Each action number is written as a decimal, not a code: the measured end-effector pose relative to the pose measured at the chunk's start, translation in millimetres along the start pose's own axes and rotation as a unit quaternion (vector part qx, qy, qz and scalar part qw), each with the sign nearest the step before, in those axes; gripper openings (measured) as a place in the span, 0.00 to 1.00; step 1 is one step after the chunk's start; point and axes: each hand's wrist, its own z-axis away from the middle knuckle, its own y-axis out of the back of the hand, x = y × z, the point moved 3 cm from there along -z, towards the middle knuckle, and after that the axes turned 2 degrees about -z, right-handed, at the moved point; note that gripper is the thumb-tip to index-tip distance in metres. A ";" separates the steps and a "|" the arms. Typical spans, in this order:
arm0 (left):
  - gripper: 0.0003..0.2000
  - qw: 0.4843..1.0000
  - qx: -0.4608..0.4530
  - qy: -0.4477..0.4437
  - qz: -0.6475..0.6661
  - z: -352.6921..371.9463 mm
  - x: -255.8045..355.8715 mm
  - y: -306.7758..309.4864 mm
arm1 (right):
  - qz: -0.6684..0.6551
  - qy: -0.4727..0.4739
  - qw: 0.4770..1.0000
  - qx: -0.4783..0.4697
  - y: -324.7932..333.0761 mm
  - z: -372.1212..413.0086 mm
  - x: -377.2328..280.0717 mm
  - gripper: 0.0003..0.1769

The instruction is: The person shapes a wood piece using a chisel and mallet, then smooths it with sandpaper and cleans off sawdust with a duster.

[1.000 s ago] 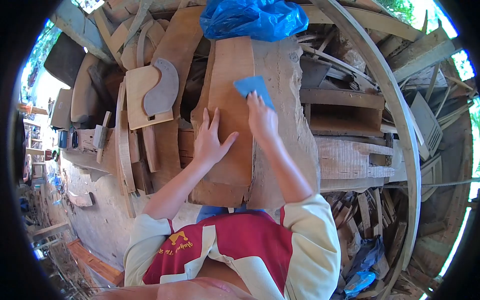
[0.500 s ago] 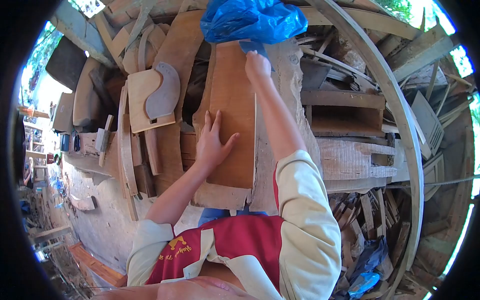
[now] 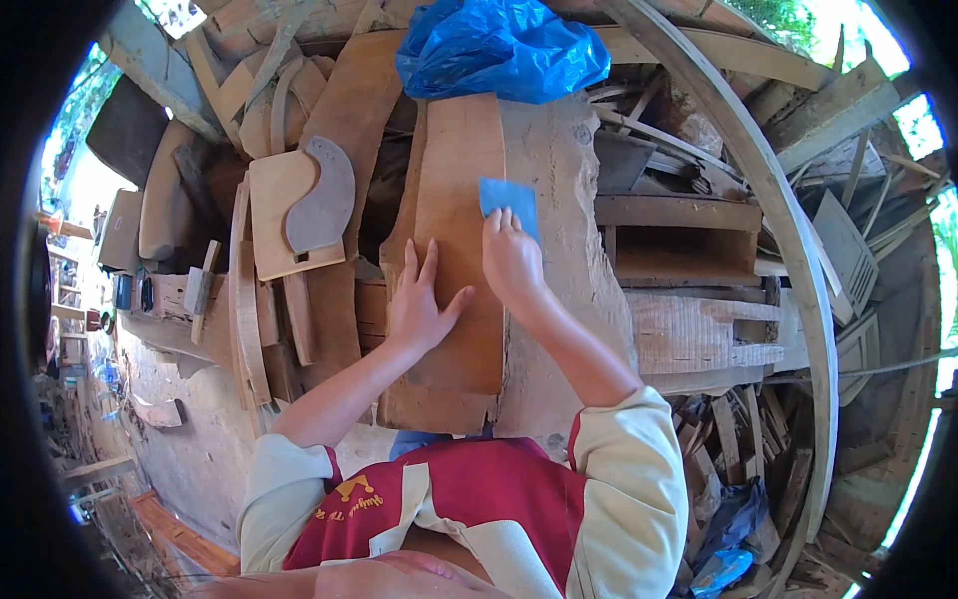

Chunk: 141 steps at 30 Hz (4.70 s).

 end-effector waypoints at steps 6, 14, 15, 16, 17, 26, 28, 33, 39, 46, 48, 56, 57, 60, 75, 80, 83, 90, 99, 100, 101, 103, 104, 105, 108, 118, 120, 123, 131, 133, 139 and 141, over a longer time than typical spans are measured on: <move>0.40 1.000 0.001 0.006 0.004 -0.6 0.1 2.2 | 0.060 0.074 0.993 0.075 -17.5 -98.1 -5.5 0.14; 0.40 0.999 0.002 0.024 0.023 -2.0 1.1 4.4 | -0.022 0.001 0.998 0.055 -16.9 -204.3 13.1 0.11; 0.40 0.999 -0.004 0.030 0.020 -1.4 0.9 4.8 | -0.030 0.001 0.998 0.056 -15.8 -210.2 15.1 0.12; 0.40 0.999 -0.003 0.033 0.021 -0.5 -0.4 4.7 | -0.037 0.000 0.998 0.057 -16.8 -214.5 18.1 0.14; 0.40 0.999 0.006 0.027 0.020 -1.8 -1.0 4.0 | -0.046 0.014 0.997 0.065 -17.5 -214.8 20.9 0.13; 0.40 1.000 0.015 0.014 0.010 -0.8 -2.7 -0.6 | -0.063 0.107 0.992 0.019 6.0 -73.8 12.6 0.12; 0.40 1.000 0.021 0.015 0.012 1.9 -2.7 -0.5 | -0.070 0.124 0.989 0.028 7.8 -24.6 11.5 0.13; 0.41 1.000 0.018 0.001 -0.001 -0.2 -2.3 0.4 | -0.101 0.114 0.987 0.050 7.2 -10.9 11.7 0.14; 0.40 1.000 0.021 0.007 -0.004 -0.4 -0.3 1.4 | -0.027 0.078 0.996 0.041 -10.7 -110.5 21.0 0.16; 0.38 0.999 0.026 0.015 0.025 2.2 2.4 2.3 | 0.035 0.035 0.999 0.015 -14.6 -181.2 12.7 0.12; 0.39 1.000 0.023 0.018 0.008 1.2 1.2 3.4 | 0.040 0.045 0.998 0.033 -14.8 -171.2 12.7 0.11; 0.42 0.994 0.054 0.021 0.097 0.2 -5.9 1.8 | -0.001 0.086 0.996 0.030 4.2 23.1 -16.6 0.14; 0.42 0.992 0.079 -0.001 0.100 1.8 -6.7 0.5 | -0.027 0.084 0.996 0.034 10.2 44.9 -19.4 0.14; 0.39 0.980 0.072 0.025 0.186 2.4 -15.4 -2.5 | -0.075 0.046 0.996 0.029 26.5 98.3 -29.6 0.13; 0.13 0.986 -0.011 -0.169 -0.006 142.2 -91.9 106.4 | -0.069 0.187 0.978 0.054 42.8 158.3 -186.3 0.10; 0.09 0.950 0.262 -0.155 -0.075 180.3 -161.7 176.7 | -0.157 0.161 0.973 0.040 27.4 160.8 -251.4 0.23; 0.08 0.966 0.234 0.055 -0.097 189.4 -224.4 213.5 | -0.204 0.175 0.962 0.040 14.5 163.5 -269.5 0.26; 0.09 0.939 0.160 0.176 -0.249 176.9 -346.9 186.0 | -0.216 0.130 0.967 -0.027 -3.6 198.1 -277.9 0.26; 0.19 0.973 -0.016 0.173 -0.149 170.2 -338.3 193.4 | -0.164 -0.017 0.986 0.021 2.5 241.0 -217.7 0.28; 0.19 0.971 -0.032 0.182 -0.150 167.1 -341.6 192.7 | -0.175 -0.032 0.984 0.007 2.3 244.2 -212.1 0.28; 0.21 0.969 -0.044 0.179 -0.164 165.6 -335.2 196.2 | -0.162 -0.011 0.986 0.034 3.5 247.4 -207.9 0.29; 0.23 0.969 -0.062 0.159 -0.181 162.2 -303.8 208.2 | -0.166 -0.030 0.985 0.049 7.8 253.9 -199.8 0.30; 0.24 0.968 -0.035 0.174 -0.180 162.3 -282.0 215.6 | -0.173 -0.026 0.983 0.051 10.1 257.0 -196.3 0.30; 0.25 0.966 -0.008 0.189 -0.178 161.0 -264.1 218.9 | -0.181 -0.042 0.982 0.041 14.0 260.7 -192.8 0.32; 0.29 0.987 -0.005 0.087 -0.131 147.0 -217.8 207.9 | -0.202 -0.087 0.975 0.029 22.7 275.8 -176.2 0.34; 0.42 0.961 -0.046 -0.274 0.001 168.6 -17.9 84.4 | -0.174 -0.222 0.956 0.085 49.6 365.6 -67.6 0.34; 0.43 0.961 -0.077 -0.264 0.033 175.2 15.4 59.8 | -0.172 -0.248 0.948 0.101 61.6 388.5 -37.2 0.35; 0.42 0.961 -0.116 -0.251 0.023 190.2 73.8 16.1 | -0.161 -0.283 0.934 0.146 87.3 424.8 16.4 0.32; 0.23 0.919 -0.155 -0.351 0.092 216.2 259.6 -104.2 | -0.079 -0.346 0.906 0.231 159.6 520.3 186.1 0.12; 0.23 0.914 -0.184 -0.356 0.067 215.4 302.6 -121.6 | -0.091 -0.348 0.896 0.261 174.1 537.3 216.3 0.12; 0.32 0.885 -0.188 -0.424 0.030 210.3 363.6 -173.4 | -0.065 -0.370 0.889 0.260 184.0 561.4 287.2 0.24; 0.41 0.879 -0.225 -0.420 -0.028 198.6 374.4 -191.1 | -0.063 -0.377 0.891 0.246 185.5 560.5 304.0 0.31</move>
